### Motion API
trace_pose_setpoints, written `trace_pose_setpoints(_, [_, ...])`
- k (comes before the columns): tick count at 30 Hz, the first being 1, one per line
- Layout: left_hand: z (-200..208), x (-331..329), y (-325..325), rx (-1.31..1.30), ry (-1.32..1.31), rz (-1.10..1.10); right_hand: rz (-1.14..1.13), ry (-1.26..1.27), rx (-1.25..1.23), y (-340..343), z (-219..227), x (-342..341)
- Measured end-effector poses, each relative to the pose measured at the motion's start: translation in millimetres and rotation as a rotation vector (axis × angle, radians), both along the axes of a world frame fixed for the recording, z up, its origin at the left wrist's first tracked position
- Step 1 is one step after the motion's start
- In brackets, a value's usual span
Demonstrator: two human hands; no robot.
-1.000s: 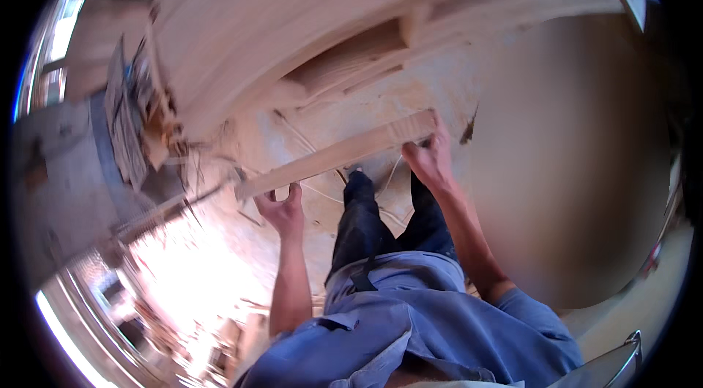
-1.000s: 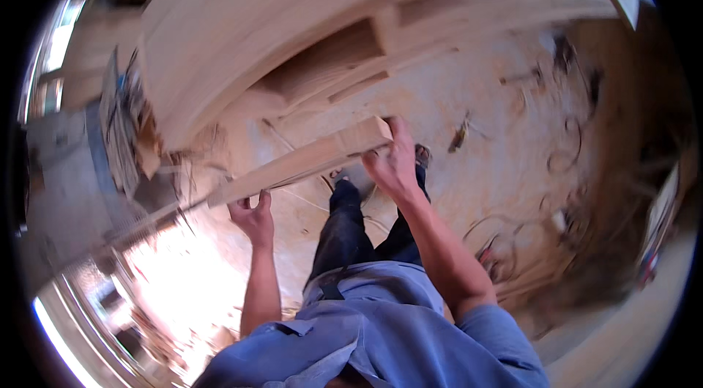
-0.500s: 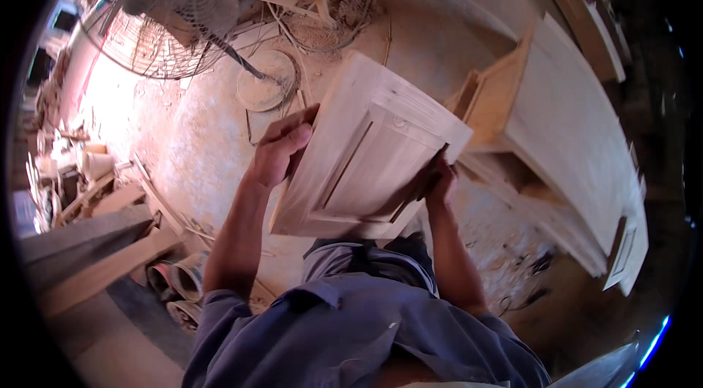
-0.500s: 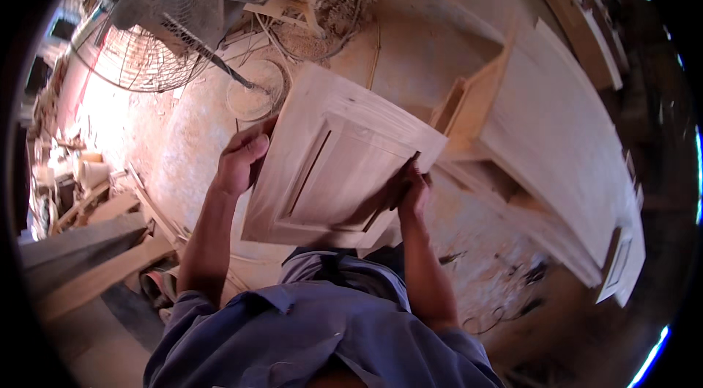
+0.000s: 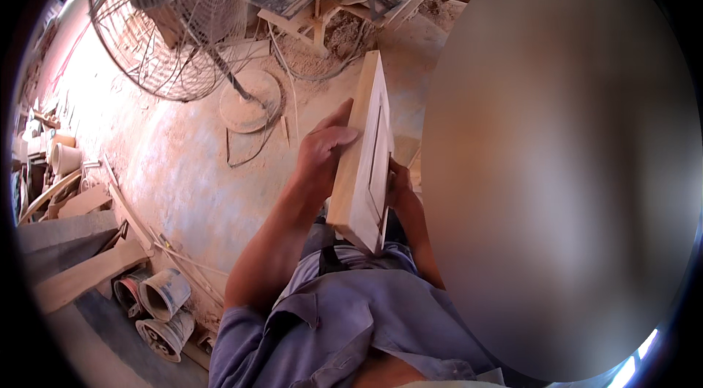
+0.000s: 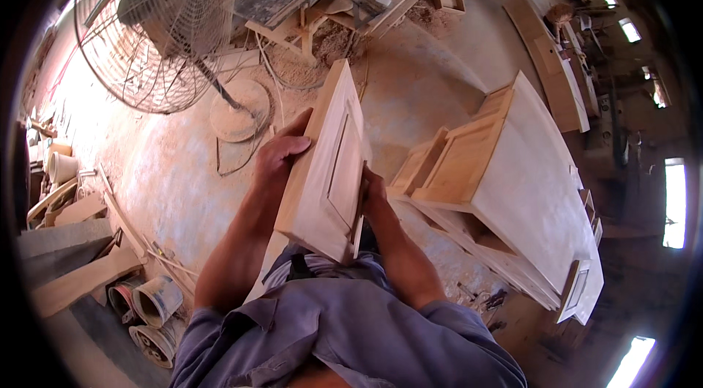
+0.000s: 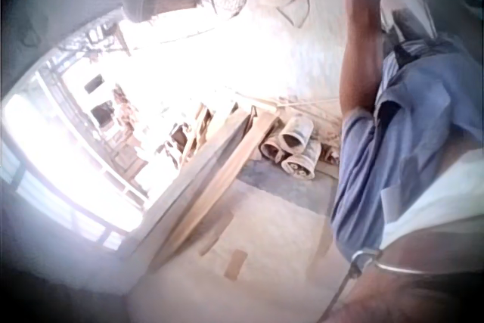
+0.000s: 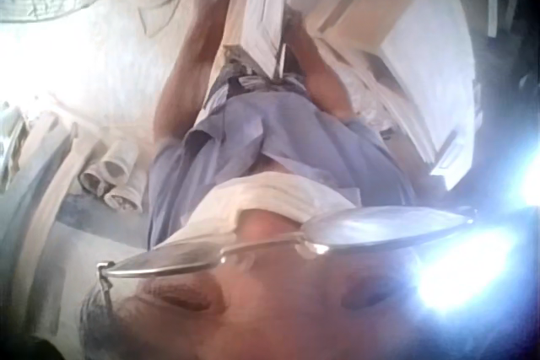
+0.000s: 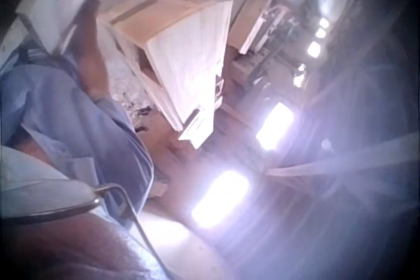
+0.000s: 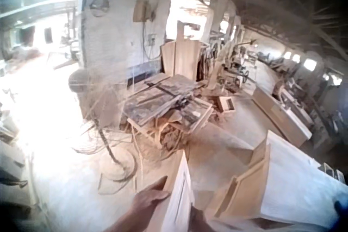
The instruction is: The person assembles wooden furniture components in a workshop. They pick up wooden panels and drawer fronts, fit them into a cabinet frame, and adjust the alignment of the pieces.
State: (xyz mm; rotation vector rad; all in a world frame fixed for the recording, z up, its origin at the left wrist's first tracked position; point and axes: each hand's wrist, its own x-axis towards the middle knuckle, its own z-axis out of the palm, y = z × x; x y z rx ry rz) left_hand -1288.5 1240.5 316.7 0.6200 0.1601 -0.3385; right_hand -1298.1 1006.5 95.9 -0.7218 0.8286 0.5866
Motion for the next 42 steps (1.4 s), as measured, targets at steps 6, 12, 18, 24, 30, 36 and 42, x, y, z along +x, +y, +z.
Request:
trace_pose_setpoints(6, [-27.4,120.4,-55.6,0.209,0.165,-0.043,0.002,0.07,-0.005,-34.7,-39.0,54.0])
trace_pose_setpoints(12, [-16.7,268.4,-140.3,0.195,0.288,-0.11,-0.002,0.03,-0.008,-100.1,-99.5,160.1])
trace_pose_setpoints(18, [-52.3,408.2,-196.4,0.278,0.275,-0.164,0.085,0.012,-0.149,-138.2,1.6,248.8])
trace_pose_setpoints(24, [-36.6,490.7,-264.1,0.228,0.218,-0.162,0.214,-0.217,-0.433,-200.9,12.1,327.6])
trace_pose_setpoints(30, [-18.2,532.1,-333.4,0.058,0.235,-0.198,-0.037,0.1,0.041,-275.3,-15.9,446.9])
trace_pose_setpoints(36, [-1.1,597.4,-393.7,0.042,0.021,-0.408,-0.109,-0.027,-0.236,-372.8,-4.0,533.7])
trace_pose_setpoints(42, [-21.6,743.2,-428.7,0.698,-0.184,-0.679,-0.155,-0.108,-0.266,-561.2,-33.8,587.2])
